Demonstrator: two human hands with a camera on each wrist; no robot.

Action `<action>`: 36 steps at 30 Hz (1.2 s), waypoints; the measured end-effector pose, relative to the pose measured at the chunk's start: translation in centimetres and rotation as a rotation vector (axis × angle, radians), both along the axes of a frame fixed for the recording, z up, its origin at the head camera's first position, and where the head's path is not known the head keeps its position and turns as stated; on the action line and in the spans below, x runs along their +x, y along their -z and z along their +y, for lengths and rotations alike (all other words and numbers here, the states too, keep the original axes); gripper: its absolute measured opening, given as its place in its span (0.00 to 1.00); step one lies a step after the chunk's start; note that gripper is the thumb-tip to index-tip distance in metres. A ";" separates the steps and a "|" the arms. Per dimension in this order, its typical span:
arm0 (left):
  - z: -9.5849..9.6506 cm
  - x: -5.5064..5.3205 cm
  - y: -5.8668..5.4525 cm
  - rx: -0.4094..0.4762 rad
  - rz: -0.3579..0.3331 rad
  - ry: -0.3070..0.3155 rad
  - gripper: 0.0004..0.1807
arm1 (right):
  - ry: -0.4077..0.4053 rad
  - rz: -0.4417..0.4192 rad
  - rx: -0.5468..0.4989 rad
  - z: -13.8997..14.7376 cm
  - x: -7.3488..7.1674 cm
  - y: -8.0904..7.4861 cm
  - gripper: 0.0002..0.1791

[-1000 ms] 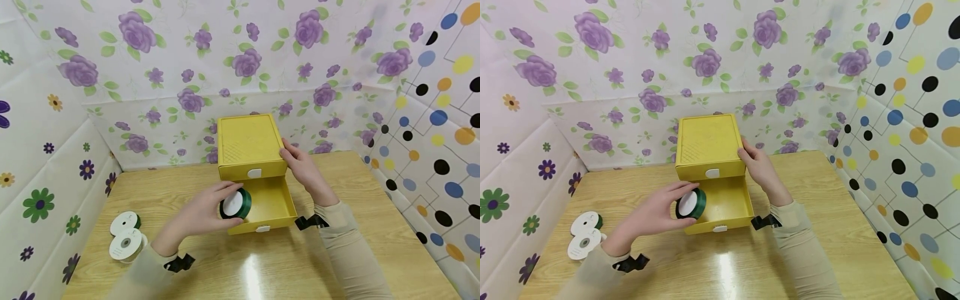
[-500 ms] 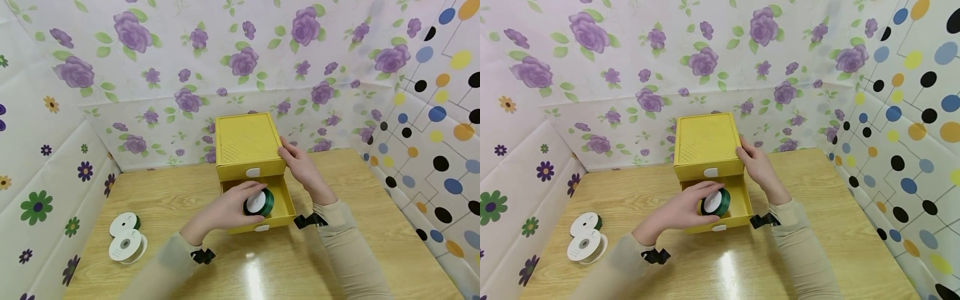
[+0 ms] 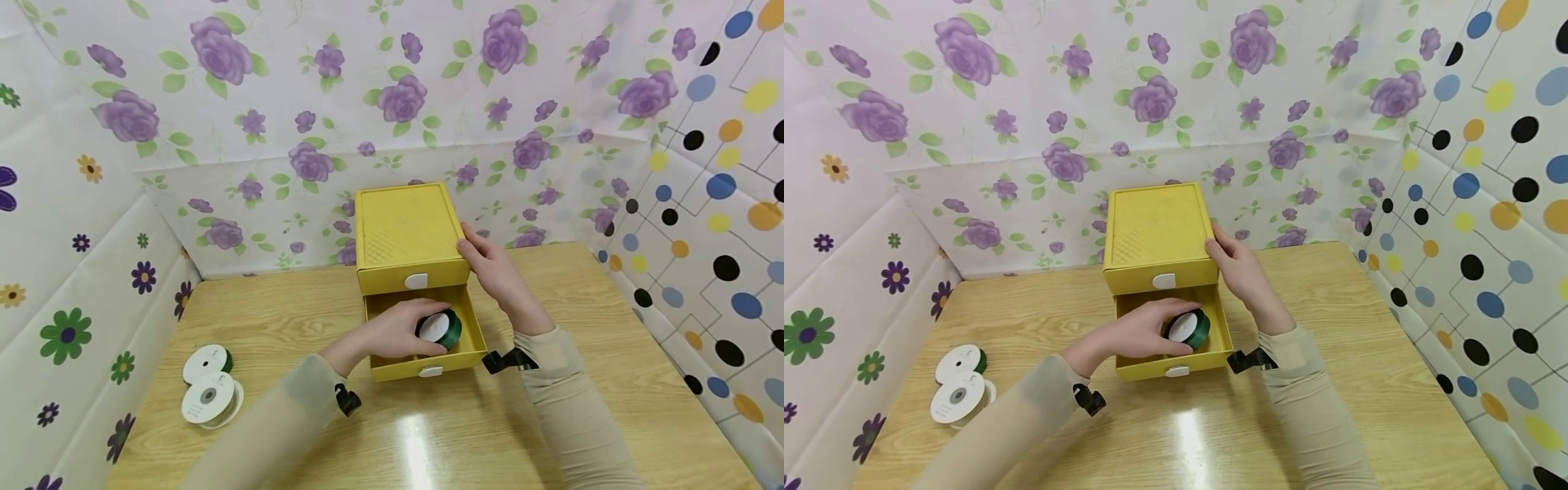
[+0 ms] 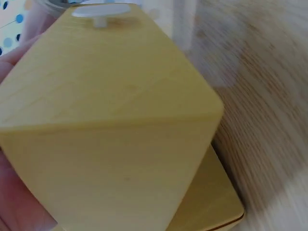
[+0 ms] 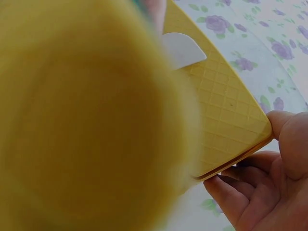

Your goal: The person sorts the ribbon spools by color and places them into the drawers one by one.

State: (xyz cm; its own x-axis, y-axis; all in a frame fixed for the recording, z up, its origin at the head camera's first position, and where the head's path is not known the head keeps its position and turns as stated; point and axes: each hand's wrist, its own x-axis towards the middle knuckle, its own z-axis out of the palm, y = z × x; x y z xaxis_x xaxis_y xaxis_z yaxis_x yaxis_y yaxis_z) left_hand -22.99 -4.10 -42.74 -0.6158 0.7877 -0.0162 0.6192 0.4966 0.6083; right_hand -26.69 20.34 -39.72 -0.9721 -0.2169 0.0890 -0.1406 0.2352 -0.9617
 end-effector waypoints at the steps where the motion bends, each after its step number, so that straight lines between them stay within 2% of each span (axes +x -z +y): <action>1: 0.2 0.0 0.0 -0.015 0.021 0.006 0.44 | 0.002 -0.002 -0.003 0.0 0.0 0.0 0.37; 6: 1.1 0.0 -0.1 -0.082 0.120 0.035 0.43 | 0.002 0.008 0.001 0.1 0.0 0.0 0.36; 13: 2.0 -0.2 -0.4 -0.155 0.182 0.062 0.43 | 0.000 0.017 0.005 0.1 0.1 0.0 0.35; 22: 3.3 -0.5 -1.2 -0.318 0.306 0.136 0.40 | 0.004 0.012 0.006 0.0 0.1 0.1 0.35; 29: 4.1 -0.5 -1.6 -0.368 0.305 0.116 0.43 | -0.004 0.014 -0.002 0.0 0.0 0.0 0.36; 36: 4.4 -0.4 -1.6 -0.386 0.315 0.127 0.42 | 0.002 0.005 0.004 0.0 0.0 0.0 0.36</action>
